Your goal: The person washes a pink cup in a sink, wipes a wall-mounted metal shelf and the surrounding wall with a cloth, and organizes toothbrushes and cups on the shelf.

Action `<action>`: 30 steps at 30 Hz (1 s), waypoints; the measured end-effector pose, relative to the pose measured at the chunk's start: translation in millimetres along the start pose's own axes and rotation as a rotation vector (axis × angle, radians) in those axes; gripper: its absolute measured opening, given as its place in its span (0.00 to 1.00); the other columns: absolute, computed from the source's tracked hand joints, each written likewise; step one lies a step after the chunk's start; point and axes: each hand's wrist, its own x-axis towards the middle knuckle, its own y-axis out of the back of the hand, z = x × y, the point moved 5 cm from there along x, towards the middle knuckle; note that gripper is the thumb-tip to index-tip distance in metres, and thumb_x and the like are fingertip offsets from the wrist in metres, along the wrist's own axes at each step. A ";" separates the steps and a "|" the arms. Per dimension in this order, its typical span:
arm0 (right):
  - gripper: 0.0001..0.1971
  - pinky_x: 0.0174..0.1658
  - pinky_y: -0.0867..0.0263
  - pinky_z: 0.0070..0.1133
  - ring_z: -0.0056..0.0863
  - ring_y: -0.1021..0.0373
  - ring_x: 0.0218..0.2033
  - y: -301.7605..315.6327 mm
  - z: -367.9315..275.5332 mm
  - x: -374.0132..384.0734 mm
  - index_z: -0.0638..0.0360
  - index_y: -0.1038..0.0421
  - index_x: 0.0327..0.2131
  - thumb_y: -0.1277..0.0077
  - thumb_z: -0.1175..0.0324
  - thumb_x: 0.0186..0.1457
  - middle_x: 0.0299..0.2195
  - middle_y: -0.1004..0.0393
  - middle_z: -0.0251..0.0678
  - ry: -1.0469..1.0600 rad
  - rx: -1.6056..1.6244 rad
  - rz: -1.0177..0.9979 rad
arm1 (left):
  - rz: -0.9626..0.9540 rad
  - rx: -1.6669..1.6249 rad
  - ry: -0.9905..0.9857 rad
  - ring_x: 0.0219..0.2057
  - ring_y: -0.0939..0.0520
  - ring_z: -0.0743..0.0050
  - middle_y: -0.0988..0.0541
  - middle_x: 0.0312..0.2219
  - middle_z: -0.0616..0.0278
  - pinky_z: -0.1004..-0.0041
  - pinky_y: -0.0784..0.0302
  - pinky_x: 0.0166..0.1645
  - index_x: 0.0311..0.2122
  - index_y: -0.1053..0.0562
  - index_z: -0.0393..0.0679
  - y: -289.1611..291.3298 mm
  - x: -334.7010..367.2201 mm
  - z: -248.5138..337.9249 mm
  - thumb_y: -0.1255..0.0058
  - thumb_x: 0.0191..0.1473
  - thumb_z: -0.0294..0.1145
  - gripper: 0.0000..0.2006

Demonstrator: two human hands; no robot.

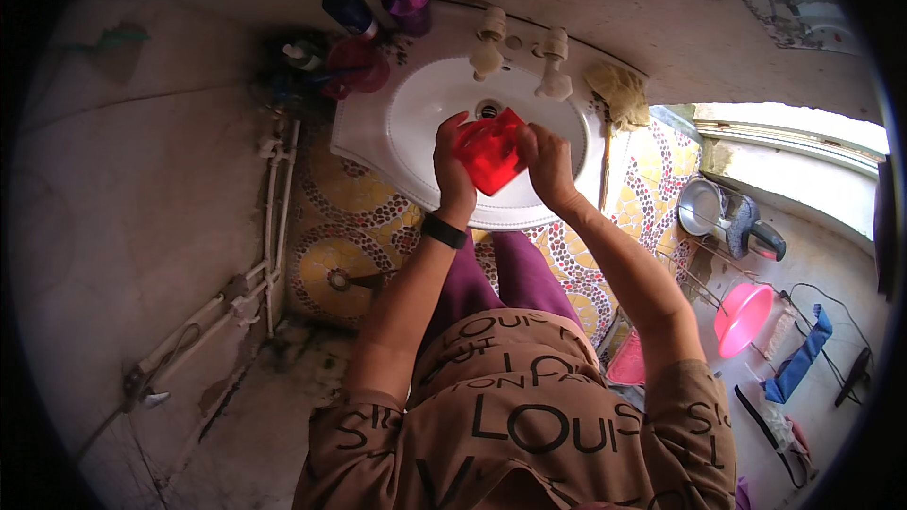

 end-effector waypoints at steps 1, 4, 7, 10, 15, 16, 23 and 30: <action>0.18 0.23 0.37 0.30 0.46 0.33 0.17 2.0 2.5 5.5 0.67 0.31 0.23 0.59 0.63 0.59 0.15 0.31 0.47 0.011 -0.074 0.091 | 0.019 0.433 -0.263 0.47 0.26 0.61 0.28 0.45 0.53 0.67 0.31 0.52 0.51 0.35 0.39 -4.5 -2.6 13.9 0.68 0.62 0.41 0.19; 0.17 0.22 0.38 0.30 0.45 0.33 0.18 -5.3 15.6 10.6 0.65 0.30 0.22 0.57 0.62 0.58 0.15 0.32 0.47 0.014 -0.145 0.222 | 0.018 0.902 -0.702 0.43 0.26 0.67 0.28 0.42 0.54 0.72 0.33 0.50 0.50 0.35 0.38 -35.6 -24.4 23.4 0.63 0.60 0.40 0.19; 0.16 0.22 0.38 0.31 0.45 0.33 0.18 -2.1 11.8 15.5 0.63 0.30 0.20 0.54 0.63 0.57 0.15 0.32 0.46 0.104 -0.191 0.249 | 0.062 1.067 -0.696 0.37 0.25 0.71 0.26 0.37 0.56 0.72 0.30 0.44 0.46 0.34 0.38 -42.4 -20.4 33.9 0.57 0.59 0.38 0.16; 0.14 0.22 0.39 0.32 0.45 0.34 0.16 -7.3 7.6 18.7 0.61 0.29 0.20 0.52 0.64 0.55 0.14 0.32 0.45 0.284 -0.239 0.175 | -0.016 1.167 -0.519 0.31 0.22 0.63 0.24 0.32 0.52 0.69 0.28 0.36 0.39 0.32 0.38 -40.4 -8.8 44.2 0.49 0.54 0.41 0.16; 0.10 0.37 0.35 0.31 0.45 0.32 0.37 -14.5 5.0 20.0 0.63 0.30 0.38 0.55 0.68 0.56 0.36 0.30 0.47 0.177 -0.097 0.203 | 0.099 1.028 -0.480 0.20 0.25 0.72 0.27 0.19 0.59 0.74 0.29 0.27 0.28 0.32 0.37 -35.1 6.3 41.5 0.46 0.53 0.36 0.12; 0.10 0.37 0.35 0.31 0.45 0.32 0.37 -20.7 5.3 20.5 0.63 0.30 0.38 0.55 0.68 0.56 0.36 0.30 0.47 0.174 -0.095 0.210 | 0.149 0.941 -0.508 0.20 0.25 0.75 0.27 0.19 0.61 0.75 0.29 0.26 0.28 0.32 0.37 -42.0 2.5 41.1 0.46 0.53 0.35 0.12; 0.37 0.53 0.41 0.35 0.52 0.41 0.54 -62.4 -19.4 -9.2 0.63 0.62 0.62 0.53 0.67 0.55 0.58 0.49 0.59 0.331 -0.398 0.302 | 0.350 0.818 -0.485 0.22 0.27 0.77 0.26 0.25 0.60 0.76 0.30 0.28 0.32 0.31 0.35 -17.7 5.8 57.5 0.50 0.55 0.34 0.11; 0.35 0.51 0.36 0.29 0.33 0.34 0.49 -74.2 42.1 29.4 0.61 0.45 0.57 0.69 0.39 0.59 0.49 0.32 0.43 -0.353 1.417 -0.486 | 0.162 0.361 -0.192 0.21 0.30 0.84 0.28 0.23 0.68 0.81 0.35 0.25 0.31 0.30 0.39 -11.6 11.1 62.4 0.50 0.54 0.31 0.07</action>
